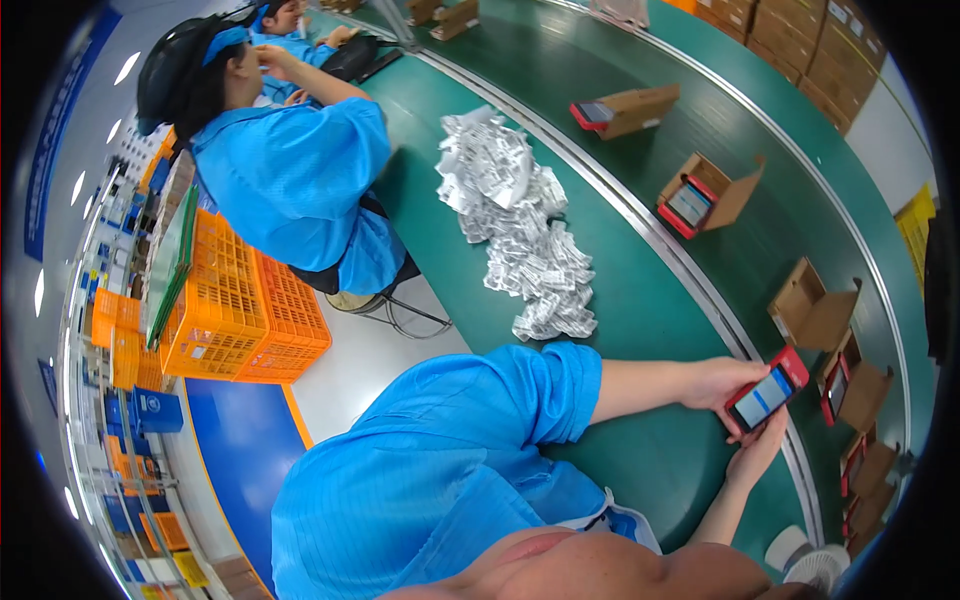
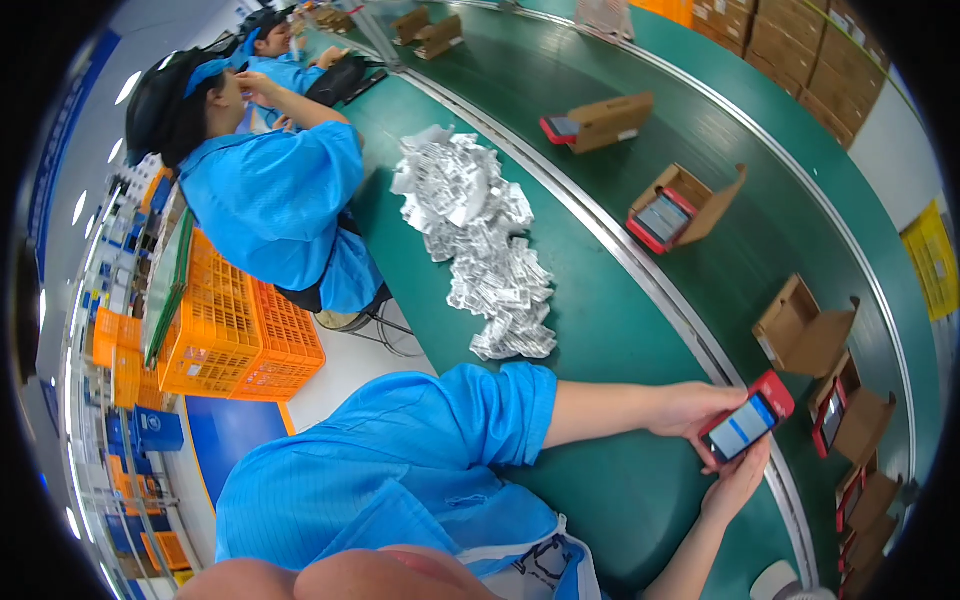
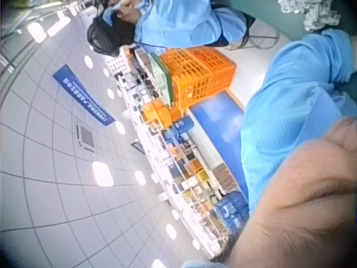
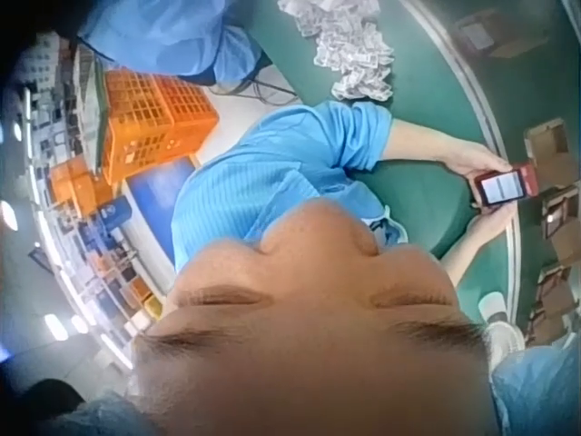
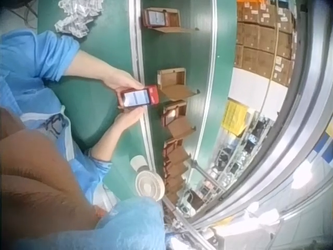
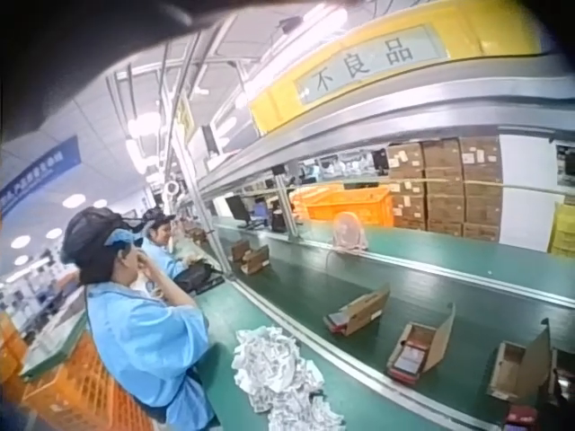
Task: Inspecting and testing handheld electronic devices on a production line.
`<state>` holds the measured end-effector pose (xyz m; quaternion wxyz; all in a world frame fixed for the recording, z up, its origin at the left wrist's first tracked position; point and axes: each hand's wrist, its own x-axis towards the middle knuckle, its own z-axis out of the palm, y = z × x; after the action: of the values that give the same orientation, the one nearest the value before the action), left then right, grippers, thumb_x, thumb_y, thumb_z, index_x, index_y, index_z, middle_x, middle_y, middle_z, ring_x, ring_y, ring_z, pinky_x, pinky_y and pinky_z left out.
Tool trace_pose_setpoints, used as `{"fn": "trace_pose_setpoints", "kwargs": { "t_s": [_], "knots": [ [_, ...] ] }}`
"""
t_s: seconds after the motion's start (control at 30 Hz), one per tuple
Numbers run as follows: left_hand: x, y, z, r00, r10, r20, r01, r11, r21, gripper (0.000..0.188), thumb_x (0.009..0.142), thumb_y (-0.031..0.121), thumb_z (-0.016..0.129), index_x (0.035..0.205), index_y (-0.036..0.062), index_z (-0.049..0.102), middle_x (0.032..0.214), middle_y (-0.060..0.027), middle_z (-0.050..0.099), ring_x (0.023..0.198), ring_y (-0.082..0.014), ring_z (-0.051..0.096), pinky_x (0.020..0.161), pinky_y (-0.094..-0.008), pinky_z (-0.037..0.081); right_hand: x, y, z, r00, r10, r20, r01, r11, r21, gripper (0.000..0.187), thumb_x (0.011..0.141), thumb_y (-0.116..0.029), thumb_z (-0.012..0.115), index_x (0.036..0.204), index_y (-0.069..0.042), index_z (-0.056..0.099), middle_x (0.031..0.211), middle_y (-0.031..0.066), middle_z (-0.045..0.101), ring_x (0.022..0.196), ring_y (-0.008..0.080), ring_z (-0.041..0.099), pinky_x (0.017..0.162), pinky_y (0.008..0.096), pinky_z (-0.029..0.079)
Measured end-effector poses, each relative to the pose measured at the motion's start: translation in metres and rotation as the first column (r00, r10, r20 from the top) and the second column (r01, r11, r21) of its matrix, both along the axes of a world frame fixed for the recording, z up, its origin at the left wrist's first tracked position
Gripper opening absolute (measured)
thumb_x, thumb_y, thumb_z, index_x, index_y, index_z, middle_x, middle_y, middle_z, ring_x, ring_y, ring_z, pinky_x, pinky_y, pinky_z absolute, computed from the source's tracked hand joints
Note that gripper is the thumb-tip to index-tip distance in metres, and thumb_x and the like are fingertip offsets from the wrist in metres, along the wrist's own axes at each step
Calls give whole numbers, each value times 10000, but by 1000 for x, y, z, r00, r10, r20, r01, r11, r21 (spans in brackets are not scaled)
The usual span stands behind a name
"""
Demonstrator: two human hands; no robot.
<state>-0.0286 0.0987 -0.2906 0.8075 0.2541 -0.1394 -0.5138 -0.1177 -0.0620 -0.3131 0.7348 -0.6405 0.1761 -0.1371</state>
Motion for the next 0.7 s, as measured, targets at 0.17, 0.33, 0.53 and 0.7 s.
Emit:
{"fn": "trace_pose_setpoints", "kwargs": {
  "t_s": [0.17, 0.33, 0.53, 0.7],
  "knots": [
    [15, 28, -3, 998, 52, 16, -52, 998, -28, 646, 779, 116, 630, 1359, 101, 348, 1227, -135, 557, 1057, -316, 611, 834, -495, 553, 28, 18, -3, 987, 145, -74, -139, 987, 81, 487, 980, -481, 405, 1226, -74, 510, 890, 47, 610, 589, 115, 561, 433, 229, 419],
    [15, 24, 10, 997, -29, 74, 25, 998, 63, 844, 676, -101, 433, 1461, 115, 214, 1257, -160, 520, 1089, -307, 599, 905, -419, 535, 16, 15, 11, 985, 168, -40, -163, 980, 114, 482, 997, -406, 410, 1275, -18, 486, 858, 68, 602, 591, 130, 574, 475, 229, 480],
    [5, 16, 5, 996, -25, 91, 13, 992, 129, 729, 800, -74, 501, 1448, 113, 223, 1272, -146, 512, 1092, -284, 600, 901, -412, 545, 3, 13, 13, 985, 160, -65, -153, 984, 94, 485, 998, -418, 416, 1236, -7, 511, 832, 62, 586, 608, 120, 572, 497, 232, 485],
    [4, 18, 5, 991, -42, 126, 17, 981, 195, 718, 810, -88, 477, 1448, 115, 220, 1345, -149, 458, 1174, -302, 548, 949, -449, 514, 4, 14, 9, 983, 176, -56, -170, 981, 96, 478, 992, -423, 428, 1214, -9, 517, 833, 59, 578, 608, 120, 570, 498, 228, 483]
  ]
}}
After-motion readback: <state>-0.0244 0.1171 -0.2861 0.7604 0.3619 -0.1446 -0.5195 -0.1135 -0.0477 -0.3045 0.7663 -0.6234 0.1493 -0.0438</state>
